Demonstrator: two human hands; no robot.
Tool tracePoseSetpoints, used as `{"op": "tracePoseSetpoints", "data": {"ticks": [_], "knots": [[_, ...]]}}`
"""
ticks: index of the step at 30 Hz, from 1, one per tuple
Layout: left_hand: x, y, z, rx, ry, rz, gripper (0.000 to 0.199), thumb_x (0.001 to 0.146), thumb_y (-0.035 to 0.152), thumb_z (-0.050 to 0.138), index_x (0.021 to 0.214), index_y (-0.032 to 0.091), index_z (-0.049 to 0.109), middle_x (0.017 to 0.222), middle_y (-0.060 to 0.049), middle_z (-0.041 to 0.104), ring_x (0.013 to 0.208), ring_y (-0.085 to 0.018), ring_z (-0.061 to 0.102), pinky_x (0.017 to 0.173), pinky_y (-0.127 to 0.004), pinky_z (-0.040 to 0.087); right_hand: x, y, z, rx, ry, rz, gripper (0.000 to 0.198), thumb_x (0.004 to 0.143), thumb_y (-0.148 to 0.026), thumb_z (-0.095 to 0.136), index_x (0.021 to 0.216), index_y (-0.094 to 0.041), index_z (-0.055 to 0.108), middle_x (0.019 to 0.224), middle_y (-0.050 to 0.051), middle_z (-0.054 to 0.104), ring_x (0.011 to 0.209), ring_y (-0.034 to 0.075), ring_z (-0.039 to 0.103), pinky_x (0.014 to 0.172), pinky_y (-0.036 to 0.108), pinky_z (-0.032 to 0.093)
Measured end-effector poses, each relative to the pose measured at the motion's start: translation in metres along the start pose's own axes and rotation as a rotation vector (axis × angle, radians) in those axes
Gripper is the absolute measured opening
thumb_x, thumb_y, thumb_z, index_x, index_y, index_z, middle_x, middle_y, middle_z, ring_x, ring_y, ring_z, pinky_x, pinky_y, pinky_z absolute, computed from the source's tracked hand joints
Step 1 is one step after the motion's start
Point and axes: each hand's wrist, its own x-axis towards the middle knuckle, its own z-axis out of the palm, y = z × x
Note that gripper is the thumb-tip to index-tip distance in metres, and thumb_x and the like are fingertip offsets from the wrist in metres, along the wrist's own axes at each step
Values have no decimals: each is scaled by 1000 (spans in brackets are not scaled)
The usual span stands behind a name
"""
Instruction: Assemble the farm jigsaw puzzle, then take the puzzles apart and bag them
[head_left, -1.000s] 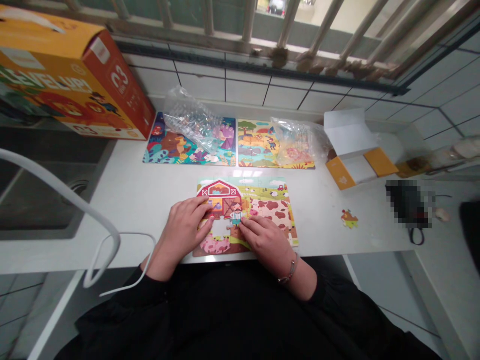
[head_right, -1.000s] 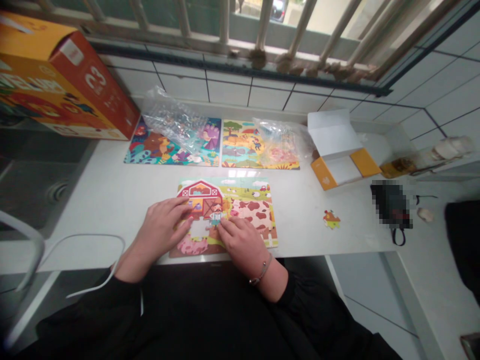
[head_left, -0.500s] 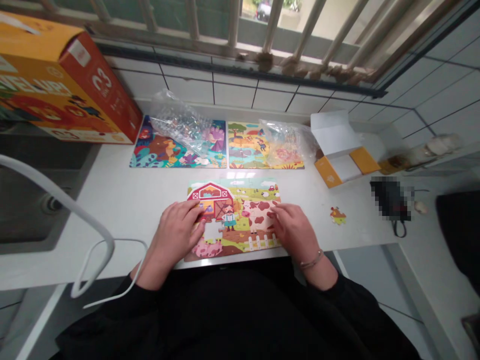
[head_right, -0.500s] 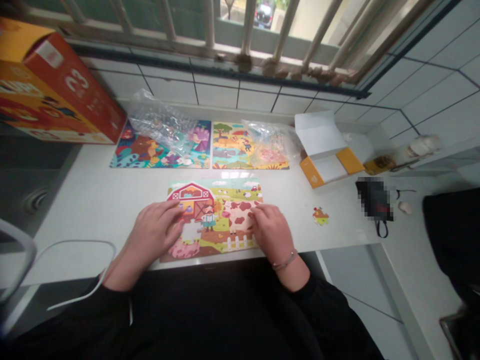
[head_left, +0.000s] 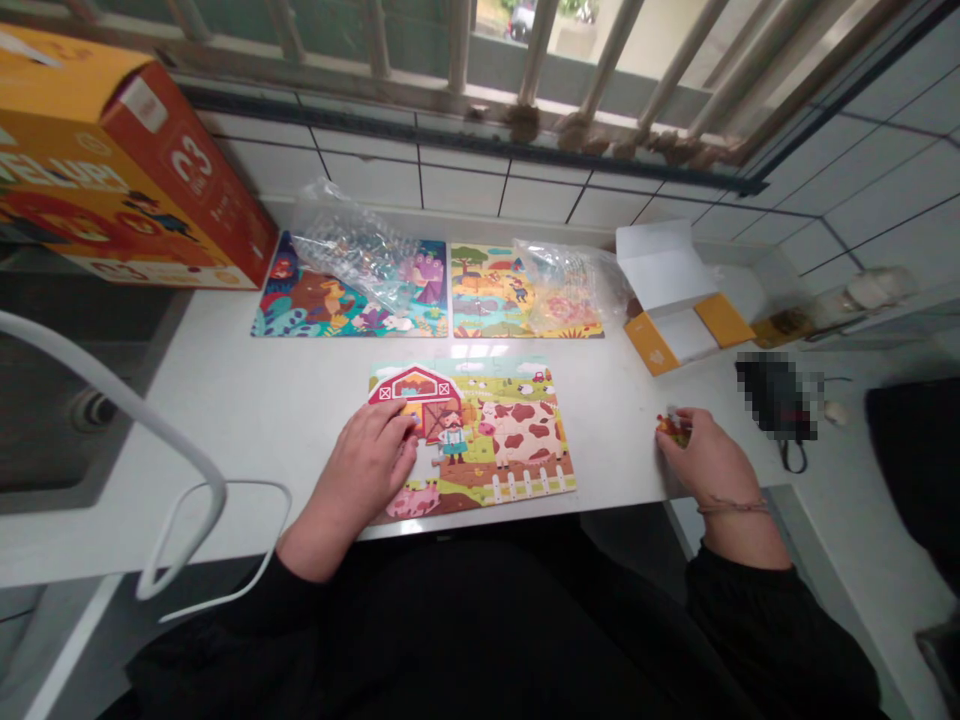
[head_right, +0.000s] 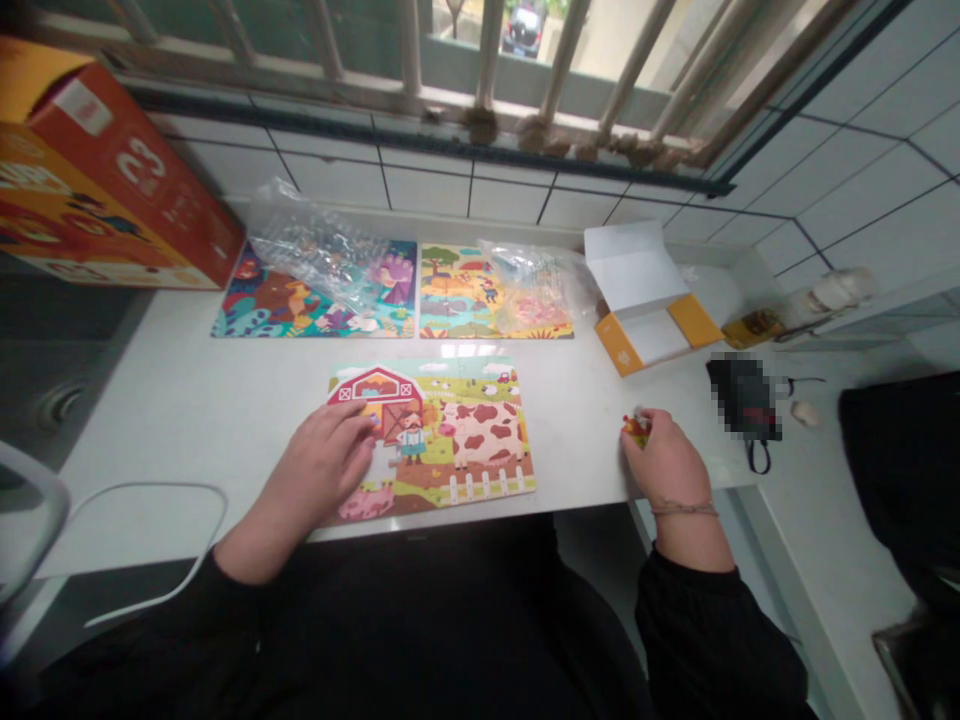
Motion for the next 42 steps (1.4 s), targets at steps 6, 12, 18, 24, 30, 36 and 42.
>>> {"op": "tracePoseSetpoints", "data": {"ticks": [6,12,18,24,30,36,42], "knots": [[1,4,6,-32,17,-30,17,104,23,56,118,21,64,139,-18,64,135,-36,60,123,-63,46,4,-2,-6,87,-13,16,55,87,-40,73,135,-15,63,115,17,80,97,29,76,81,38,56],[7,18,13,-98,50,-40,16,105,20,53,119,19,63,138,-19,63,134,-35,60,120,-60,49,3,-9,-6,115,-15,-7,53,86,-42,73,130,-15,64,110,16,79,95,29,75,85,39,57],[12,26,18,-127,45,-8,16,104,17,53,118,18,62,136,-19,63,132,-34,59,118,-59,50,3,-14,-7,111,63,-130,52,84,-40,72,128,-12,68,108,17,77,99,31,71,92,44,57],[13,27,17,-138,22,-24,17,102,17,55,116,20,64,136,-17,64,132,-34,59,117,-59,50,3,-21,-17,102,66,-197,51,80,-43,78,121,-14,76,108,17,77,100,32,70,92,43,57],[14,28,14,-131,14,-38,14,102,20,57,114,21,65,136,-17,63,130,-34,61,114,-56,53,-4,-29,-29,205,-26,-193,29,90,-50,70,93,-23,76,76,4,72,68,22,65,68,36,47],[13,26,14,-118,4,-30,14,104,20,57,115,19,64,138,-18,63,131,-35,60,114,-57,53,-17,-56,-22,783,-60,-45,47,88,-62,80,108,-20,73,92,6,77,79,22,74,70,34,60],[12,25,16,-135,3,-34,16,102,19,59,116,20,65,138,-17,64,133,-35,59,114,-59,52,-33,-115,-5,1189,-375,-73,64,85,-60,87,135,-22,71,115,6,74,86,20,80,78,38,72]]}}
